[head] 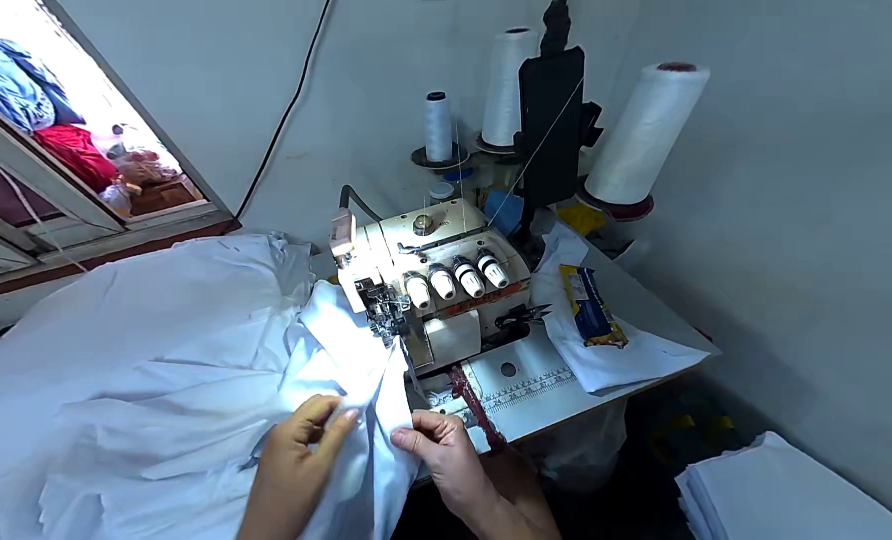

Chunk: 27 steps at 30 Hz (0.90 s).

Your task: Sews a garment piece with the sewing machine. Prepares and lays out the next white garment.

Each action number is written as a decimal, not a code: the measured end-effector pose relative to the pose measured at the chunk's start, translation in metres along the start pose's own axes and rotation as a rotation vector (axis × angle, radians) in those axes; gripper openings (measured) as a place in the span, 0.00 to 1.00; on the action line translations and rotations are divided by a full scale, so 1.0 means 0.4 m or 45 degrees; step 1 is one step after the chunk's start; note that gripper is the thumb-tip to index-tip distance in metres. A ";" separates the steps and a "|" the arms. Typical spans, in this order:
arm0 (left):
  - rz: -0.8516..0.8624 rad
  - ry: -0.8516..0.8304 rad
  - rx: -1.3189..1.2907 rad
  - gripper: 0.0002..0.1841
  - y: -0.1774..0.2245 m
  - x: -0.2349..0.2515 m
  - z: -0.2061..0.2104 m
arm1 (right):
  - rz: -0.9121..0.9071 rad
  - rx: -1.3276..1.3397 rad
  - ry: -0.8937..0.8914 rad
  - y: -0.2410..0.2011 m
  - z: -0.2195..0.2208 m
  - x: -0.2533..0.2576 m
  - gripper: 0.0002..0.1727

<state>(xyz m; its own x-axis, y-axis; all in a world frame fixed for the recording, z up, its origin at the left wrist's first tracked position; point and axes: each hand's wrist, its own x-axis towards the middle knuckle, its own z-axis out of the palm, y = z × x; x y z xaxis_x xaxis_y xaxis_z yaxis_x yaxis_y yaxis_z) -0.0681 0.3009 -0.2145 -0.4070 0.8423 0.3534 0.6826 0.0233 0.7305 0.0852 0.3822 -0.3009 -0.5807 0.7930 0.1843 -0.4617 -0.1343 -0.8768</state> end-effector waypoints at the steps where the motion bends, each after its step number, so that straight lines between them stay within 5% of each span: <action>1: -0.118 -0.027 -0.257 0.10 -0.012 0.009 -0.017 | 0.042 0.067 -0.114 -0.001 -0.007 -0.014 0.05; 6: -0.592 -0.062 -0.763 0.16 -0.022 0.078 -0.042 | 0.206 0.111 -0.950 -0.013 -0.057 -0.056 0.02; 11: -0.416 -0.013 -0.351 0.14 -0.063 0.119 -0.031 | 0.305 0.188 -0.386 -0.042 -0.043 0.032 0.15; 15: -0.184 0.075 -0.128 0.13 -0.090 0.124 -0.027 | 0.282 0.175 0.005 -0.044 -0.037 0.065 0.06; 22: 0.503 0.057 0.413 0.15 0.045 0.003 -0.010 | 0.084 -0.169 0.047 -0.058 -0.040 -0.017 0.06; 27: 0.569 0.110 0.742 0.14 0.099 -0.068 0.060 | -0.002 -0.213 0.068 -0.048 -0.008 -0.090 0.06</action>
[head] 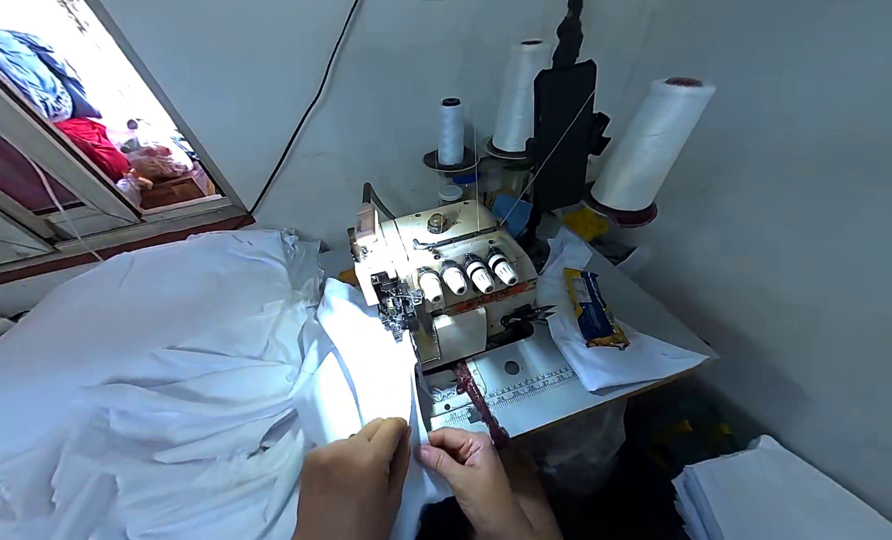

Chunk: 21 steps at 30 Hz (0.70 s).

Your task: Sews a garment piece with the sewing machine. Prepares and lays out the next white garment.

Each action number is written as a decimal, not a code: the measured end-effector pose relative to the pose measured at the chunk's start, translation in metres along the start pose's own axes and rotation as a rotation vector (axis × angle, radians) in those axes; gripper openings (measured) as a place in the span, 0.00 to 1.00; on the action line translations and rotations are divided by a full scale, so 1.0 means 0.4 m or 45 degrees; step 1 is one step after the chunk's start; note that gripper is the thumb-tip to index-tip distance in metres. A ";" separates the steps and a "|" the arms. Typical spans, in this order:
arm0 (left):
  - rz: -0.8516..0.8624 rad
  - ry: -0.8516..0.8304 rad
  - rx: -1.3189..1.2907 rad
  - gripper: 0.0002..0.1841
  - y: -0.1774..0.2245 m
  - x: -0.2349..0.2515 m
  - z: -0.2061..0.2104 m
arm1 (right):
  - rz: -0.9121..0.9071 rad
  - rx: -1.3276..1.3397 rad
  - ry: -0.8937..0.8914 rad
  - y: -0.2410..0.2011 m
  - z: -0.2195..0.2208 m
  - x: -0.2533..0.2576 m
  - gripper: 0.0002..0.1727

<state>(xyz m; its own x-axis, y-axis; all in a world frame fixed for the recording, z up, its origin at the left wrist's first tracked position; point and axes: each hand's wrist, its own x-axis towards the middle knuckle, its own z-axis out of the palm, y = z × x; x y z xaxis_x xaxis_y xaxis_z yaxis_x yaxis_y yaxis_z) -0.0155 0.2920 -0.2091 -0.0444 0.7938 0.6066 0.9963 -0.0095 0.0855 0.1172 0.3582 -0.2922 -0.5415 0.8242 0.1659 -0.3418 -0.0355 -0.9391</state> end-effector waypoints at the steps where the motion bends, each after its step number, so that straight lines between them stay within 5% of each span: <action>1: -0.013 -0.002 0.010 0.14 0.010 -0.003 0.000 | 0.010 -0.013 0.019 -0.002 0.004 -0.011 0.06; 16: -0.293 0.022 -0.144 0.10 -0.042 0.115 0.100 | -0.034 -0.123 0.304 -0.026 0.044 0.169 0.08; 21: -0.117 0.064 -0.231 0.11 -0.082 0.083 0.092 | -0.004 -0.058 0.303 -0.011 0.042 0.131 0.06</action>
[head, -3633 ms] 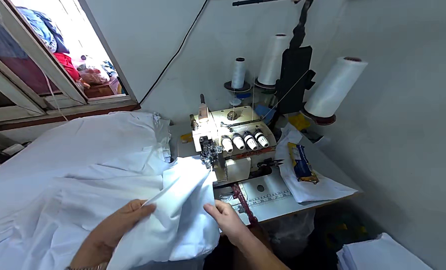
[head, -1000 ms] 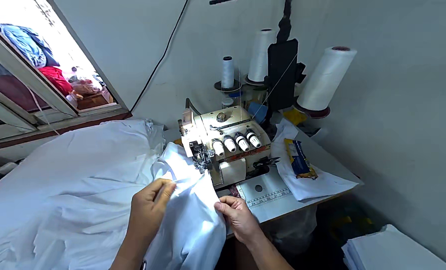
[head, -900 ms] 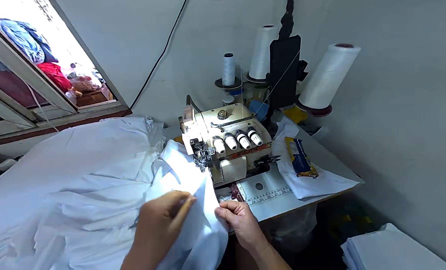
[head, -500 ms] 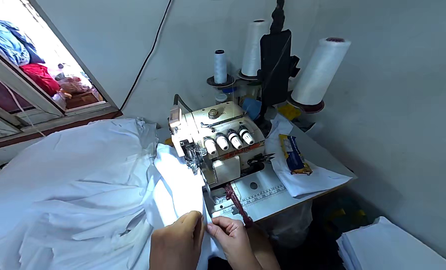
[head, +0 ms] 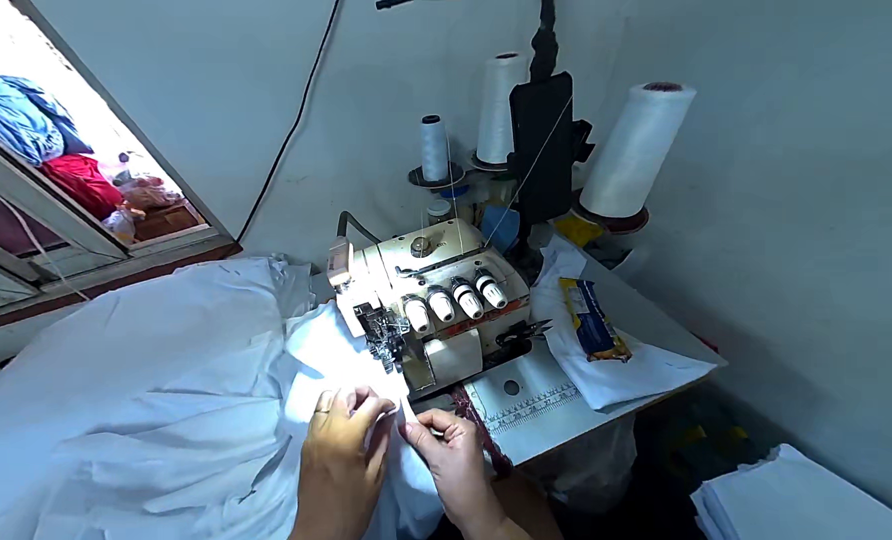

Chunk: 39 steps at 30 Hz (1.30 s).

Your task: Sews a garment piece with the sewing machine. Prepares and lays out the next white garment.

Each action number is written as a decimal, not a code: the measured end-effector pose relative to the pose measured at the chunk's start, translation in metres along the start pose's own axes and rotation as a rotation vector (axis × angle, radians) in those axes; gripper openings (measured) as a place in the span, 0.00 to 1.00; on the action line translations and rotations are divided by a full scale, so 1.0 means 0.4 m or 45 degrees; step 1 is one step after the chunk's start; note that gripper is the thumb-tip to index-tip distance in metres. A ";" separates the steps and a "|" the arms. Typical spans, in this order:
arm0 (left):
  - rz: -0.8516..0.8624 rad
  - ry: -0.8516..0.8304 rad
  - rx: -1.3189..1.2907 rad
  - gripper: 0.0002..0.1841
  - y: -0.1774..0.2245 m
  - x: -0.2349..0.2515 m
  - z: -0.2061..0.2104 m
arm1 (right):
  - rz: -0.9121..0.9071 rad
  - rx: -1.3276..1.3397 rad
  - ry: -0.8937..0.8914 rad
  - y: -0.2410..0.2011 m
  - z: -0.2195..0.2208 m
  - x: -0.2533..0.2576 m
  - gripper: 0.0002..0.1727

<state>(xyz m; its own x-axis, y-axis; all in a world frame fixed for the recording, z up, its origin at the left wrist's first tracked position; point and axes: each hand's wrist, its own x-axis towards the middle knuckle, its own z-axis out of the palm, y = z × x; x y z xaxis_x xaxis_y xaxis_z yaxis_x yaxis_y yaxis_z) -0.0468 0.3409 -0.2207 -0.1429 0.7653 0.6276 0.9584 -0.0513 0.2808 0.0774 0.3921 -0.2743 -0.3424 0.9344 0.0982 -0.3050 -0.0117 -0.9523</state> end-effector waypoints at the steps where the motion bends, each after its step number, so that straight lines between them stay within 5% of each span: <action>1: 0.050 0.024 -0.064 0.11 -0.011 -0.006 0.002 | 0.013 0.049 -0.003 0.003 -0.001 -0.010 0.05; 15: 0.188 0.133 0.184 0.14 -0.004 0.005 0.059 | 0.163 0.382 0.031 0.003 0.054 0.008 0.12; 28: 0.137 0.158 0.193 0.21 -0.048 -0.041 0.098 | -0.295 -0.319 -0.359 0.135 -0.033 0.020 0.12; 39: -0.194 0.036 -0.126 0.17 -0.139 0.082 0.056 | -0.373 -0.297 -0.391 0.134 -0.035 0.014 0.12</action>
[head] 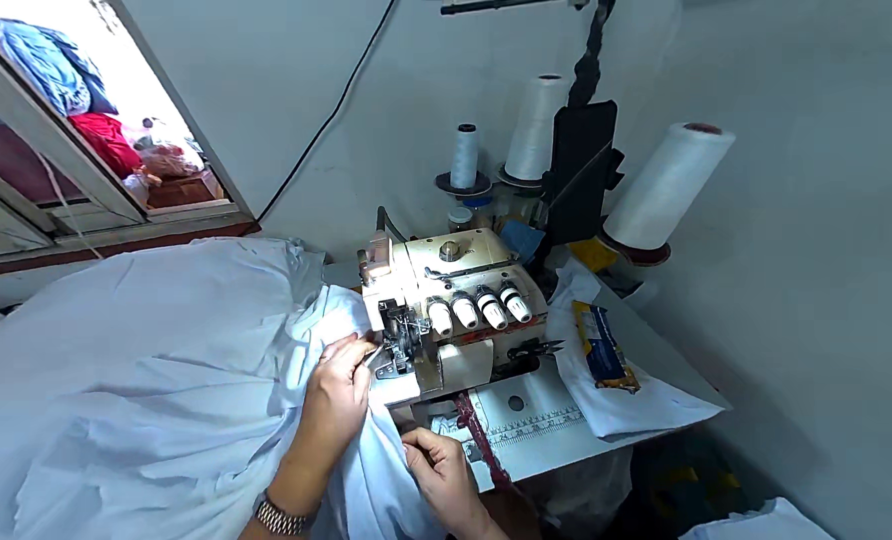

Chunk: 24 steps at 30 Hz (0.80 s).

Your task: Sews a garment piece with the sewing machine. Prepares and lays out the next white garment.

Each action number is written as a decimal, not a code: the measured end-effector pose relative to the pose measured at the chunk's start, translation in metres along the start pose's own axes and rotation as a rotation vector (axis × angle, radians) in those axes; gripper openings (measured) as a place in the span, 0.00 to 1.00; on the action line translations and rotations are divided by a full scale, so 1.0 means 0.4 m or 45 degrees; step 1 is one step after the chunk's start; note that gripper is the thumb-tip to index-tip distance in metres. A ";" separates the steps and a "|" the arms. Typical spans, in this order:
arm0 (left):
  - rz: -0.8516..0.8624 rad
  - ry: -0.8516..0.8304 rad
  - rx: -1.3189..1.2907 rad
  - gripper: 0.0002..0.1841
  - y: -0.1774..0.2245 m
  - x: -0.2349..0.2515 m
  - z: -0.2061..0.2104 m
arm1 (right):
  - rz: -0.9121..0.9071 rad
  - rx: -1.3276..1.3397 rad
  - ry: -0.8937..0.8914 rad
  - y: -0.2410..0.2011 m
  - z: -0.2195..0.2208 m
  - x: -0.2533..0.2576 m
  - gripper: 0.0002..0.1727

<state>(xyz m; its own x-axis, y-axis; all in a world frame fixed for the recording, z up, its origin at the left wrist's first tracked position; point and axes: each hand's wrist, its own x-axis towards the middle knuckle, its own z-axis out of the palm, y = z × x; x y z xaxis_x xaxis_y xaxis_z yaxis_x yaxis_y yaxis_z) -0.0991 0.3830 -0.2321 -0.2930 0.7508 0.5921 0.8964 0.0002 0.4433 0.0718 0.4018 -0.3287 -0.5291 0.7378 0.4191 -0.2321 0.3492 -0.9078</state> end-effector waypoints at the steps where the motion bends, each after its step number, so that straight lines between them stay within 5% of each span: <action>1: -0.036 0.029 -0.001 0.16 -0.002 -0.004 0.000 | 0.004 0.002 -0.003 0.001 0.000 -0.001 0.12; 13: -0.152 0.277 -0.137 0.20 -0.019 -0.168 -0.038 | -0.026 -0.028 -0.047 0.010 0.004 -0.004 0.11; 24: -0.223 0.252 -0.453 0.17 0.092 -0.340 -0.073 | 0.133 0.012 0.147 -0.061 0.064 0.000 0.14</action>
<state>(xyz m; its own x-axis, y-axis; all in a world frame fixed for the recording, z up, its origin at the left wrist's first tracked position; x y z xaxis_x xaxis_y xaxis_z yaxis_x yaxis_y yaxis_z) -0.0358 0.2619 -0.2767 -0.5194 0.6186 0.5896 0.6674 -0.1373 0.7319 0.0566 0.3785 -0.3068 -0.4534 0.8316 0.3207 -0.1884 0.2622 -0.9464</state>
